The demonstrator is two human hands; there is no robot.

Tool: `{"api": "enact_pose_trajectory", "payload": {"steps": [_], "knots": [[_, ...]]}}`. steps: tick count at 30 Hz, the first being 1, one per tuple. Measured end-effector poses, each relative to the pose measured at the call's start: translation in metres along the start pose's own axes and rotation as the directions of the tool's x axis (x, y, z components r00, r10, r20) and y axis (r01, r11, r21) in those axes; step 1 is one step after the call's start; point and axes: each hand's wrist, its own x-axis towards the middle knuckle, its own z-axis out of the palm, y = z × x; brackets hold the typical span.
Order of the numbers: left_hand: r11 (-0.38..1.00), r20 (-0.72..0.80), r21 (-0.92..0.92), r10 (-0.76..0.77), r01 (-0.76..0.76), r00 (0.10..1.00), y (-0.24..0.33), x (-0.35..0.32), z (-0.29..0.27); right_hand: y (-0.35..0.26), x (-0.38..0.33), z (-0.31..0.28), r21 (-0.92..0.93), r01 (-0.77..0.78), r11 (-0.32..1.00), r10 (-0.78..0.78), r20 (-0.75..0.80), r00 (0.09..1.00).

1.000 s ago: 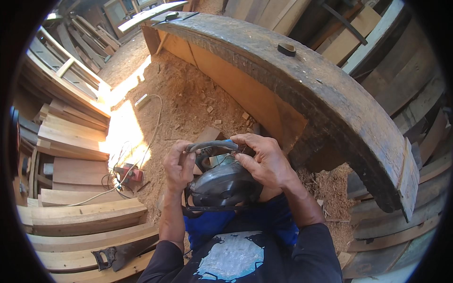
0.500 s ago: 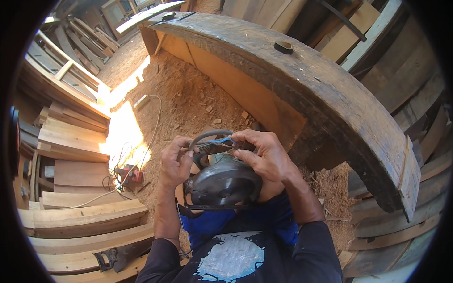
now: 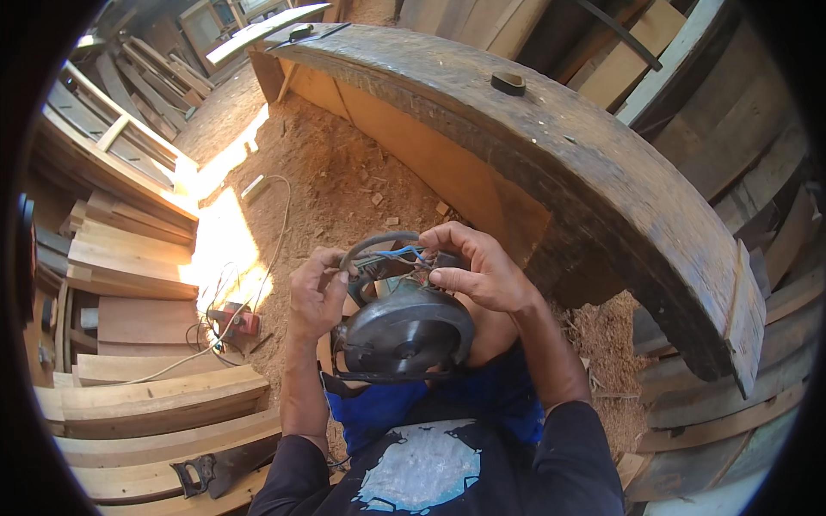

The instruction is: The person repairs a circular saw by stripping and connecting electrical wires using their hands and a hammer.

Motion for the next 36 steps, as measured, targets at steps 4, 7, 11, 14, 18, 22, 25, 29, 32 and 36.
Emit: {"api": "enact_pose_trajectory", "payload": {"steps": [4, 7, 11, 14, 18, 22, 25, 29, 32, 36], "knots": [[1.000, -0.009, -0.012, -0.014, 0.014, 1.000, 0.002, -0.001, 0.001, 0.006, 0.003, -0.008, 0.167, -0.077, 0.983, 0.065, 0.076, 0.995], [0.999, -0.014, -0.020, -0.044, 0.044, 0.999, 0.003, -0.001, 0.001, 0.009, 0.005, -0.006, 0.181, -0.106, 0.978, 0.095, 0.065, 0.993], [0.999, -0.019, -0.021, -0.027, 0.026, 0.999, 0.000, -0.001, 0.000, 0.011, 0.006, -0.006, 0.194, -0.087, 0.977, 0.080, 0.042, 0.996], [0.999, -0.019, -0.018, -0.030, 0.030, 0.999, 0.000, -0.001, 0.001, 0.009, 0.005, -0.006, 0.223, -0.114, 0.968, 0.107, 0.043, 0.993], [0.999, -0.016, 0.006, -0.037, 0.037, 0.999, 0.000, -0.001, -0.002, 0.010, 0.005, -0.008, 0.185, -0.154, 0.971, 0.138, 0.097, 0.986], [0.999, -0.029, -0.012, -0.046, 0.046, 0.999, -0.001, -0.001, -0.001, 0.008, 0.006, -0.001, -0.115, 0.049, 0.992, -0.041, 0.069, 0.997], [0.999, -0.052, -0.034, -0.022, 0.020, 0.998, -0.004, -0.002, -0.001, 0.005, 0.009, 0.004, -0.142, 0.001, 0.990, -0.003, -0.013, 1.000], [0.999, -0.050, -0.033, -0.028, 0.026, 0.998, -0.004, -0.001, -0.001, -0.005, 0.011, 0.011, -0.285, 0.025, 0.958, -0.073, -0.161, 0.984], [1.000, -0.046, -0.017, -0.019, 0.018, 0.999, -0.007, -0.001, -0.004, -0.015, 0.015, 0.020, -0.143, 0.106, 0.984, -0.137, -0.231, 0.963], [0.999, -0.050, -0.030, -0.023, 0.022, 0.998, -0.008, -0.003, -0.004, -0.023, 0.025, 0.011, -0.344, 0.001, 0.939, -0.047, -0.127, 0.991]]}}
